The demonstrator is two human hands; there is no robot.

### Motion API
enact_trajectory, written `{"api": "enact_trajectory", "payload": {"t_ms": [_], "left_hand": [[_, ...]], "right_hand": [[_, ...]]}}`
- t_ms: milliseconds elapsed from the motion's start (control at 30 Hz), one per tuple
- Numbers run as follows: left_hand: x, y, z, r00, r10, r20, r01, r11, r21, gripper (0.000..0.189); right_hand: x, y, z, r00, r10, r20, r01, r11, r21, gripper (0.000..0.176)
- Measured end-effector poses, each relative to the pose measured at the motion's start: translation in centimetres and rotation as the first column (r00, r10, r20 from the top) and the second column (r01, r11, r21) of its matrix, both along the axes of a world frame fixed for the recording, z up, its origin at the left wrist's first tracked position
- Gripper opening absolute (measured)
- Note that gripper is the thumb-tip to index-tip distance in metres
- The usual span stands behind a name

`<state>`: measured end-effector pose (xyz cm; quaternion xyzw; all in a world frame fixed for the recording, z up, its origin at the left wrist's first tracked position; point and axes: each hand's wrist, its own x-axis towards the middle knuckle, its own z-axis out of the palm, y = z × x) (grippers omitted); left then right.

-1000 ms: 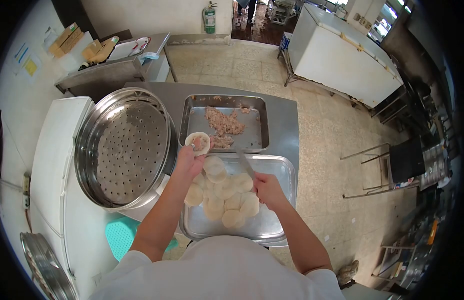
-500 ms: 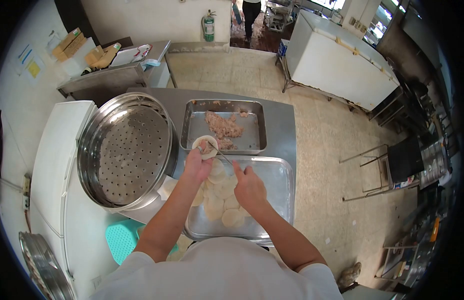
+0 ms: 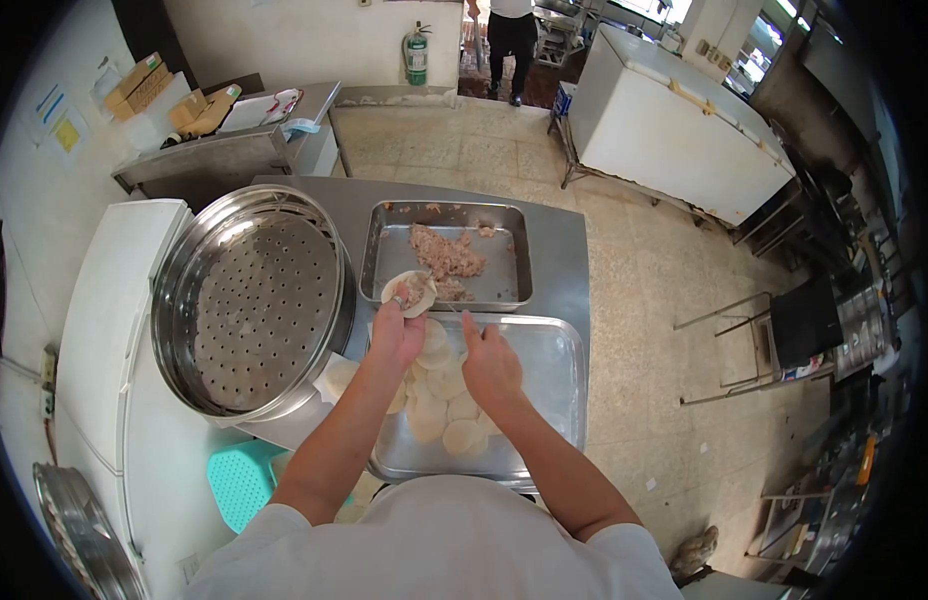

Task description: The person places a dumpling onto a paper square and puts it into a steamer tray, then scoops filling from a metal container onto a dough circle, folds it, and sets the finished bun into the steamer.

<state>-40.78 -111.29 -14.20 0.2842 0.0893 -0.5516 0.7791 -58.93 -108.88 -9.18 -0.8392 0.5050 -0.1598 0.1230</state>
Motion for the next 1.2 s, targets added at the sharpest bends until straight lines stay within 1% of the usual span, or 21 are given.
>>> {"api": "enact_trajectory", "payload": {"t_ms": [100,133,167,200,233,267,300,333,400,433,500,533,567,600,633,733,833,933,1033,1133,1200], "left_hand": [[0.5,-0.3,-1.7,0.999,0.04,0.007,-0.04,0.999,0.014,0.026],[0.8,-0.2,-2.1,0.999,0.048,0.011,-0.048,0.999,0.016,0.026],[1.0,0.1,-2.1,0.999,0.04,-0.006,-0.04,0.999,-0.02,0.026],[1.2,0.3,-2.1,0.999,0.031,-0.022,-0.032,0.998,-0.057,0.027],[1.4,0.6,-2.2,0.999,0.022,-0.039,-0.026,0.995,-0.095,0.027],[1.6,0.8,-2.2,0.999,0.005,-0.036,-0.008,0.995,-0.096,0.027],[1.9,1.0,-2.2,0.999,-0.014,-0.032,0.011,0.995,-0.096,0.027],[2.1,1.2,-2.2,0.999,-0.033,-0.028,0.03,0.995,-0.096,0.028],[2.4,1.5,-2.3,0.999,-0.033,0.025,0.033,0.999,-0.031,0.027],[2.5,1.7,-2.2,0.998,-0.032,0.051,0.032,1.0,0.001,0.027],[2.6,2.4,-2.0,0.994,-0.083,0.074,0.086,0.996,-0.031,0.028],[2.5,2.8,-1.6,0.99,-0.11,0.088,0.115,0.992,-0.046,0.028],[2.4,3.2,-1.2,0.987,-0.146,0.066,0.149,0.988,-0.046,0.029],[2.3,3.7,-0.7,0.982,-0.181,0.045,0.183,0.982,-0.046,0.029],[2.2,4.4,0.0,0.977,-0.213,0.026,0.214,0.976,-0.046,0.029],[1.6,6.5,1.3,0.973,-0.23,-0.008,0.226,0.96,-0.168,0.031],[1.3,8.2,1.8,0.971,-0.24,0.024,0.241,0.959,-0.151,0.036],[0.7,9.9,2.5,0.92,-0.251,0.301,0.293,0.951,-0.103,0.042],[0.9,11.2,2.2,0.91,-0.261,0.321,0.306,0.947,-0.098,0.047],[1.2,12.4,2.4,0.932,-0.261,0.25,0.283,0.957,-0.056,0.04],[1.0,13.3,1.3,0.937,-0.269,0.222,0.273,0.962,0.013,0.029]], "right_hand": [[-0.4,-3.0,-5.1,0.955,-0.001,0.297,0.011,0.999,-0.033,0.036],[-0.7,-3.6,-4.9,0.894,-0.178,0.41,0.026,0.936,0.351,0.031],[-0.9,-4.3,-4.2,0.814,-0.382,0.437,-0.022,0.733,0.68,0.027],[-1.2,-4.5,-3.5,0.728,-0.574,0.374,-0.124,0.427,0.896,0.023],[-1.6,-4.1,-2.9,0.702,-0.611,0.366,-0.152,0.373,0.915,0.018],[-2.1,-3.4,-2.1,0.675,-0.647,0.355,-0.182,0.32,0.93,0.015],[-2.6,-2.5,-1.4,0.647,-0.683,0.341,-0.215,0.266,0.94,0.015],[-3.4,-1.5,-0.6,0.665,-0.671,0.328,-0.2,0.263,0.944,0.016],[-5.4,0.4,0.4,0.703,-0.645,0.302,-0.17,0.259,0.951,0.021],[-6.2,0.9,0.0,0.749,-0.574,0.329,-0.098,0.396,0.913,0.024],[-7.5,1.5,-0.8,0.839,-0.424,0.341,0.016,0.645,0.764,0.034],[-7.8,1.1,-0.7,0.909,-0.285,0.303,0.038,0.782,0.622,0.036],[-7.7,0.2,-0.4,0.961,-0.152,0.231,0.031,0.89,0.455,0.039],[-7.5,-0.8,0.1,0.991,-0.031,0.132,-0.006,0.962,0.272,0.042],[-5.9,-1.1,3.0,0.999,-0.033,-0.04,0.039,0.984,0.172,0.036],[-3.1,-4.0,4.4,0.94,0.09,-0.33,-0.052,0.991,0.122,0.029],[0.8,-6.3,5.0,0.85,0.152,-0.505,-0.1,0.987,0.129,0.024],[3.1,-7.8,2.0,0.821,0.138,-0.554,-0.123,0.99,0.063,0.023],[3.9,-7.7,0.5,0.867,0.098,-0.488,-0.113,0.994,-0.002,0.021],[3.4,-6.3,4.3,0.844,0.181,-0.505,-0.105,0.979,0.175,0.021],[2.0,-5.8,4.3,0.899,0.127,-0.418,-0.05,0.98,0.19,0.018]]}}
